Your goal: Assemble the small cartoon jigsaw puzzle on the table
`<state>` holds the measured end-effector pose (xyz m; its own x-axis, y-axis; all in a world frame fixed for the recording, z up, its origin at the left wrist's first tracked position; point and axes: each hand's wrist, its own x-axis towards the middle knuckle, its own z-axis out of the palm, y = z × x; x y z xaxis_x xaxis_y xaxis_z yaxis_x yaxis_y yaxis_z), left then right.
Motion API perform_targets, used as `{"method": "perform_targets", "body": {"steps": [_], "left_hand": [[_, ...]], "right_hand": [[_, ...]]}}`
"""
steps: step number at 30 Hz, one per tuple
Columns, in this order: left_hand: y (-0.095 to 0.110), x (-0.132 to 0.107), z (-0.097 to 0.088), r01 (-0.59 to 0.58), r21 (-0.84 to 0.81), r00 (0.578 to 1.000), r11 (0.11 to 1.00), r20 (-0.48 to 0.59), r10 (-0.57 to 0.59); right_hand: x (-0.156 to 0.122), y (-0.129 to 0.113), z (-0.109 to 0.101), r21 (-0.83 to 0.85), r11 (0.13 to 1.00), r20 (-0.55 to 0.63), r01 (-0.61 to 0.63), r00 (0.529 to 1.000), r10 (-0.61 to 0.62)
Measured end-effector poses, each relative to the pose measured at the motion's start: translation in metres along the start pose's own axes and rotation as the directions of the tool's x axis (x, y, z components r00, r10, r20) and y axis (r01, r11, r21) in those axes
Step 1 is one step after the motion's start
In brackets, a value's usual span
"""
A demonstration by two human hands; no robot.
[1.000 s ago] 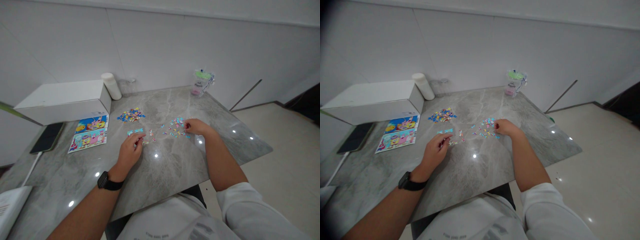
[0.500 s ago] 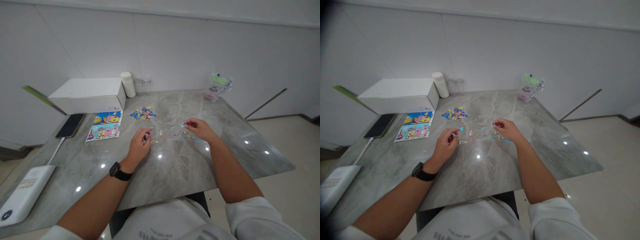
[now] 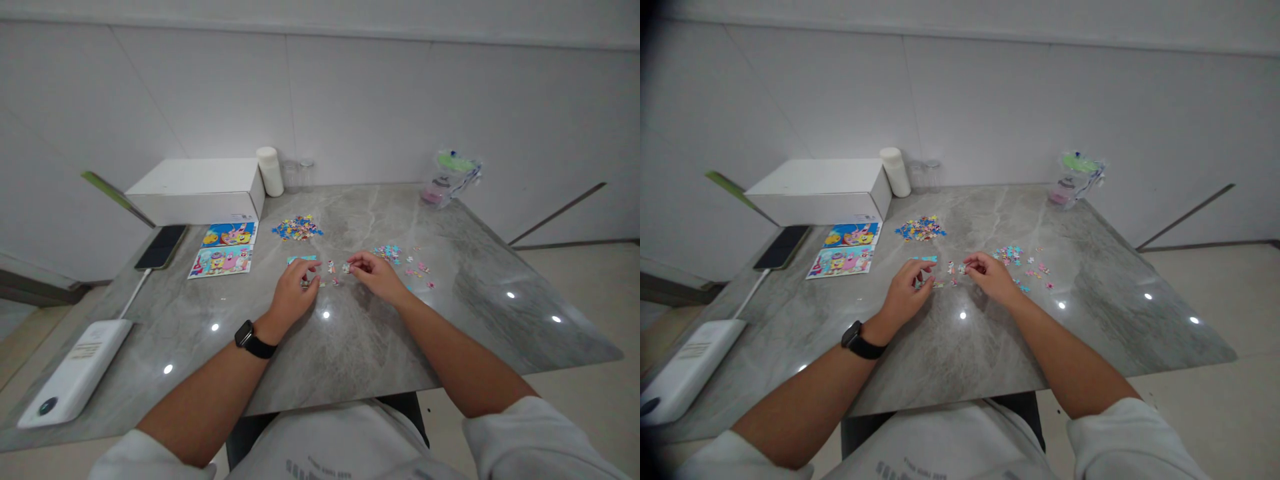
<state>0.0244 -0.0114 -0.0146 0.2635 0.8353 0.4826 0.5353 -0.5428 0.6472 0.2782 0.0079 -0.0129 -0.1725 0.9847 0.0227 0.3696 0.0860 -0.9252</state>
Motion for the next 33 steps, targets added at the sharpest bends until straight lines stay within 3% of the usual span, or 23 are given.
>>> {"method": "perform_targets", "body": {"steps": [7, 15, 20, 24, 27, 33], "left_hand": [[-0.001, 0.0, 0.007, -0.099, 0.095, 0.994, 0.99, 0.058, 0.094], [-0.004, 0.001, 0.013, -0.081, 0.128, 0.994, 0.988, 0.082, 0.071], [-0.005, 0.002, 0.01, -0.027, 0.173, 0.997, 0.985, 0.071, 0.015], [-0.005, 0.001, 0.011, 0.01, 0.218, 0.995, 0.976, 0.094, -0.032], [-0.004, 0.001, 0.014, 0.011, 0.246, 0.99, 0.969, 0.131, -0.044], [0.0, 0.001, 0.023, 0.026, 0.306, 0.985, 0.952, 0.154, -0.077]], "right_hand": [[-0.005, -0.005, 0.025, 0.011, 0.999, 0.059, 0.038, 0.998, -0.038], [-0.005, 0.0, 0.032, 0.0, 0.991, 0.062, 0.133, 0.989, -0.133], [-0.005, 0.0, 0.02, -0.29, 0.939, 0.007, 0.184, 0.982, -0.19], [-0.005, 0.002, 0.014, -0.527, 0.804, 0.117, 0.275, 0.961, -0.252], [-0.005, 0.004, 0.015, -0.581, 0.752, 0.187, 0.312, 0.95, -0.25], [-0.004, 0.007, 0.018, -0.628, 0.714, 0.203, 0.309, 0.951, -0.233]]}}
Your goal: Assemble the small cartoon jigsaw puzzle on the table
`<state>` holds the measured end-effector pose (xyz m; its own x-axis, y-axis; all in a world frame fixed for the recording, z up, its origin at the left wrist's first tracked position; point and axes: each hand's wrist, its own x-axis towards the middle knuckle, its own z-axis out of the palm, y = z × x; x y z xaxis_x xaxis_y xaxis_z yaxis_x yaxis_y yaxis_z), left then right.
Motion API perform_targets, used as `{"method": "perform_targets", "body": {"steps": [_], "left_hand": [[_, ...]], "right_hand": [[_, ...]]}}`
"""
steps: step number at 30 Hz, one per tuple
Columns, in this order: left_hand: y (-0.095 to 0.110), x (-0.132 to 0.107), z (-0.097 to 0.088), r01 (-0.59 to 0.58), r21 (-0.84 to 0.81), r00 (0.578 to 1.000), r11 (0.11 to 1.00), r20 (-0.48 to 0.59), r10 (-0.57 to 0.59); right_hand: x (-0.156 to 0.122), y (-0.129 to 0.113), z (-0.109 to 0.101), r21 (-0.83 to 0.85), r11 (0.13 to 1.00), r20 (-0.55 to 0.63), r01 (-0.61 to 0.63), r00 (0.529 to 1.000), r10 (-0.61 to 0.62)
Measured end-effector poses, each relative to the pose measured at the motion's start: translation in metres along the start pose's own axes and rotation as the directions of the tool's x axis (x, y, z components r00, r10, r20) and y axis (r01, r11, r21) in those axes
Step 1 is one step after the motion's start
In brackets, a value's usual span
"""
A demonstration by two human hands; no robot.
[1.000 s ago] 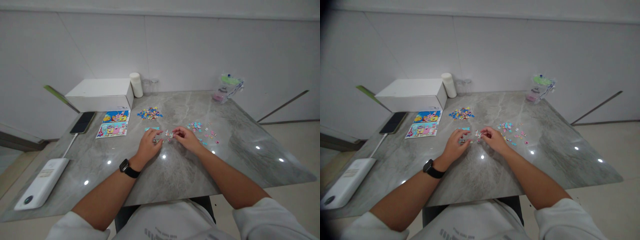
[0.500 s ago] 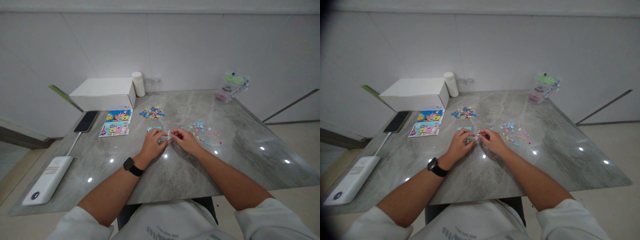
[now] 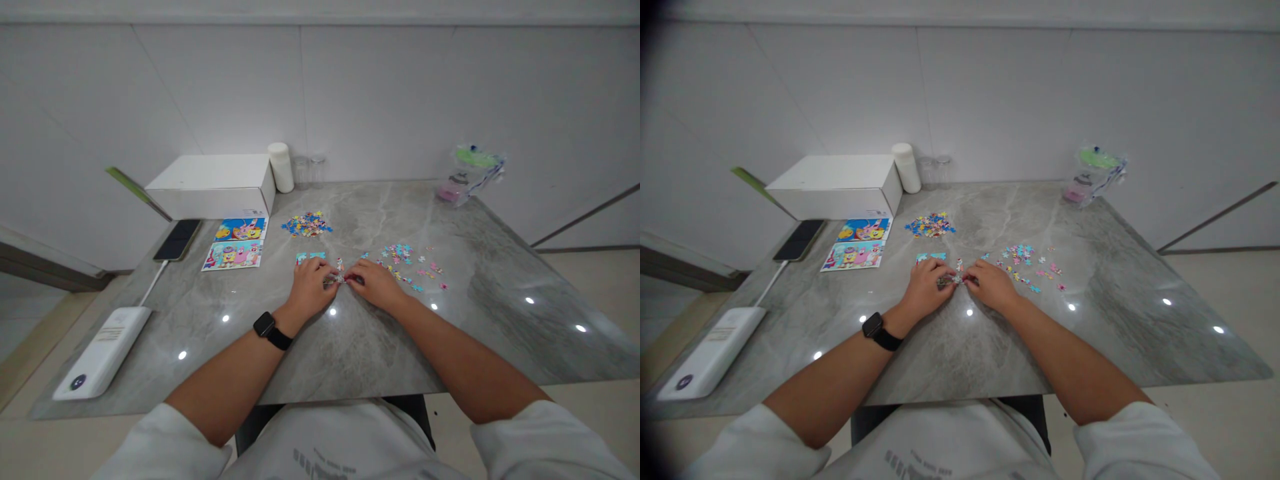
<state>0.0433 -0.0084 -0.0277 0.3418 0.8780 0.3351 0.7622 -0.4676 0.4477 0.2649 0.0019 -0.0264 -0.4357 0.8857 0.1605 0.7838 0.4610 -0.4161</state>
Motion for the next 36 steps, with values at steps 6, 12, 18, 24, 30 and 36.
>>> {"method": "perform_targets", "body": {"steps": [6, 12, 18, 24, 30, 36], "left_hand": [[0.009, 0.001, 0.002, 0.028, 0.072, 0.999, 0.997, 0.037, -0.03], [0.01, 0.002, 0.004, 0.041, 0.08, 0.998, 0.996, 0.053, -0.045], [0.011, 0.001, 0.003, 0.028, 0.077, 0.999, 0.997, 0.039, -0.031], [0.014, -0.009, -0.005, -0.079, 0.102, 0.993, 0.992, 0.094, 0.069], [0.016, -0.011, -0.006, -0.099, 0.129, 0.988, 0.987, 0.128, 0.083], [0.017, -0.011, -0.007, -0.101, 0.115, 0.987, 0.988, 0.138, 0.084]], "right_hand": [[-0.001, -0.001, -0.004, -0.034, 0.999, 0.001, -0.011, 1.0, 0.011], [0.0, -0.003, -0.004, -0.034, 0.999, 0.005, -0.021, 1.0, 0.021], [-0.001, -0.001, -0.006, -0.027, 0.999, 0.012, -0.019, 1.0, 0.019], [-0.001, 0.002, -0.005, -0.028, 0.999, 0.007, -0.024, 1.0, 0.025], [-0.002, 0.002, -0.004, -0.025, 1.0, -0.008, -0.017, 1.0, 0.017], [-0.001, 0.002, -0.005, -0.024, 1.0, -0.011, -0.011, 1.0, 0.011]]}}
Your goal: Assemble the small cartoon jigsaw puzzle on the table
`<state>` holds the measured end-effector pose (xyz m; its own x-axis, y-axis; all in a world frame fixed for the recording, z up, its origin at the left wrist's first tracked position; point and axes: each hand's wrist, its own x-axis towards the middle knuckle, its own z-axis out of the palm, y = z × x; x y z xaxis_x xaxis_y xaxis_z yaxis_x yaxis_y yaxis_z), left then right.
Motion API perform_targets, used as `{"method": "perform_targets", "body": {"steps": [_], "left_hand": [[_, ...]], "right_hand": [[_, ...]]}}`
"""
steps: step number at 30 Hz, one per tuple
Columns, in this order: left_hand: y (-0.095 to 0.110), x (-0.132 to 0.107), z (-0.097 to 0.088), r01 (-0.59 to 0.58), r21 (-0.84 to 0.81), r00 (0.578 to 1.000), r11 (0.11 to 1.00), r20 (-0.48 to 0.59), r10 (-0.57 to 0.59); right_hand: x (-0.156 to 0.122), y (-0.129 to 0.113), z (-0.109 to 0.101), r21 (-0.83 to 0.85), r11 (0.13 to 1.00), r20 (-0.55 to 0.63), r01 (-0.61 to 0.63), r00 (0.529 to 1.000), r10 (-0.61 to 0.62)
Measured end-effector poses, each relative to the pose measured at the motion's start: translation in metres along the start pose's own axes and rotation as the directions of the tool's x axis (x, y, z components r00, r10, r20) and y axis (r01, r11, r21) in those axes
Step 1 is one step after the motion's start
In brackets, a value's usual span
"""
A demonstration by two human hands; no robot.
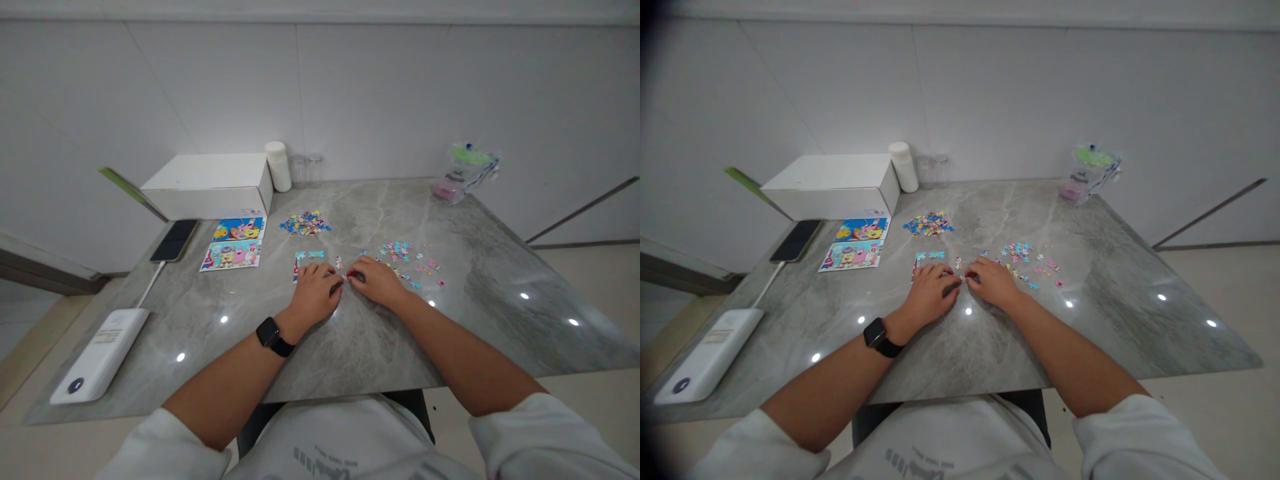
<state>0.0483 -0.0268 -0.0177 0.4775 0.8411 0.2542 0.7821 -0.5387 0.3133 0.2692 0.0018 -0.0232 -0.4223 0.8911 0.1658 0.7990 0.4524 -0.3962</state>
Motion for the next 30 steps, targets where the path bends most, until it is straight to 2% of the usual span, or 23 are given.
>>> {"method": "perform_targets", "body": {"steps": [9, 16, 20, 25, 30], "left_hand": [[-0.002, 0.0, 0.002, -0.01, -0.01, 1.0, 1.0, 0.006, 0.01], [-0.001, -0.001, -0.001, -0.016, -0.014, 1.0, 1.0, -0.001, 0.016], [0.0, -0.001, -0.002, -0.015, -0.017, 1.0, 1.0, 0.002, 0.015], [0.003, -0.001, -0.003, -0.04, -0.014, 0.999, 0.999, 0.032, 0.041], [0.005, 0.0, -0.004, -0.094, -0.012, 0.993, 0.995, 0.071, 0.095]], "right_hand": [[0.001, -0.001, -0.001, 0.005, 1.0, 0.007, -0.004, 1.0, 0.004], [0.001, 0.003, -0.001, -0.014, 0.999, -0.069, -0.044, 0.997, 0.043], [0.004, 0.002, 0.001, -0.054, 0.998, -0.087, 0.015, 0.996, -0.019], [0.009, -0.001, 0.008, -0.12, 0.985, -0.032, 0.127, 0.991, -0.131], [0.01, 0.001, 0.007, -0.159, 0.98, 0.012, 0.12, 0.993, -0.12]]}}
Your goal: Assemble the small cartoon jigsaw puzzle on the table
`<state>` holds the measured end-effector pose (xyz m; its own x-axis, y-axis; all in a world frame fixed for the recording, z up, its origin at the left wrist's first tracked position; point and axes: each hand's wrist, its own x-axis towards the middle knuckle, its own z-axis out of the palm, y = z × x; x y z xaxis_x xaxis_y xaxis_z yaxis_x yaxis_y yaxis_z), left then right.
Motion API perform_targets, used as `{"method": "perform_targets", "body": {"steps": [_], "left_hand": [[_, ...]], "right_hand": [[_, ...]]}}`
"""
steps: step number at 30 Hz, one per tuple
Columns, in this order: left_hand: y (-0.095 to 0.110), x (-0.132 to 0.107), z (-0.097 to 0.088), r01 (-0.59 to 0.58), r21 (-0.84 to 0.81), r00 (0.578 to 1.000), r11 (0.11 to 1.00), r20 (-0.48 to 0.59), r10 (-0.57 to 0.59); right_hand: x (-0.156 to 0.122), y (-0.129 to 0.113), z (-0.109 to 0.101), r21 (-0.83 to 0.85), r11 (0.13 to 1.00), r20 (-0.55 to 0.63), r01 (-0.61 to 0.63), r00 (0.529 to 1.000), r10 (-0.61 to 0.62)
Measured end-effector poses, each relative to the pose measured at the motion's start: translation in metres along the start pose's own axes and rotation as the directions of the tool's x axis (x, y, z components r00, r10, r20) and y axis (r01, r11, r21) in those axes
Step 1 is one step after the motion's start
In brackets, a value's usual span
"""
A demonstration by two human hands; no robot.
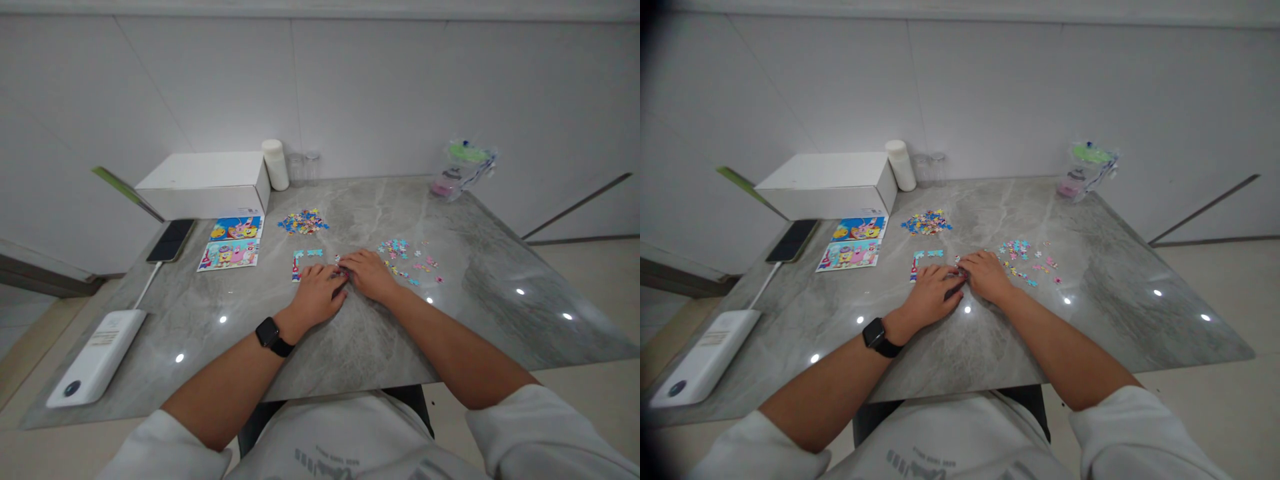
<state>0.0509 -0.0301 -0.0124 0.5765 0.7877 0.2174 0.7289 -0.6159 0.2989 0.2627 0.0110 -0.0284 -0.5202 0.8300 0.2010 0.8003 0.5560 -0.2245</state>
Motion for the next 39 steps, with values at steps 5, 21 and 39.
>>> {"method": "perform_targets", "body": {"steps": [5, 21, 39], "left_hand": [[0.001, 0.001, 0.0, -0.038, -0.012, 0.999, 0.999, 0.039, 0.038], [0.003, -0.002, -0.001, -0.042, -0.013, 0.999, 0.999, 0.034, 0.042], [0.002, -0.001, -0.001, -0.053, 0.04, 0.997, 0.998, 0.059, 0.05]], "right_hand": [[-0.001, 0.004, -0.003, 0.004, 1.0, -0.004, -0.025, 1.0, 0.025], [0.021, 0.018, -0.021, -0.01, 0.994, 0.077, 0.105, 0.992, -0.103], [0.013, 0.032, -0.009, -0.016, 0.967, -0.006, 0.253, 0.968, -0.253]]}}
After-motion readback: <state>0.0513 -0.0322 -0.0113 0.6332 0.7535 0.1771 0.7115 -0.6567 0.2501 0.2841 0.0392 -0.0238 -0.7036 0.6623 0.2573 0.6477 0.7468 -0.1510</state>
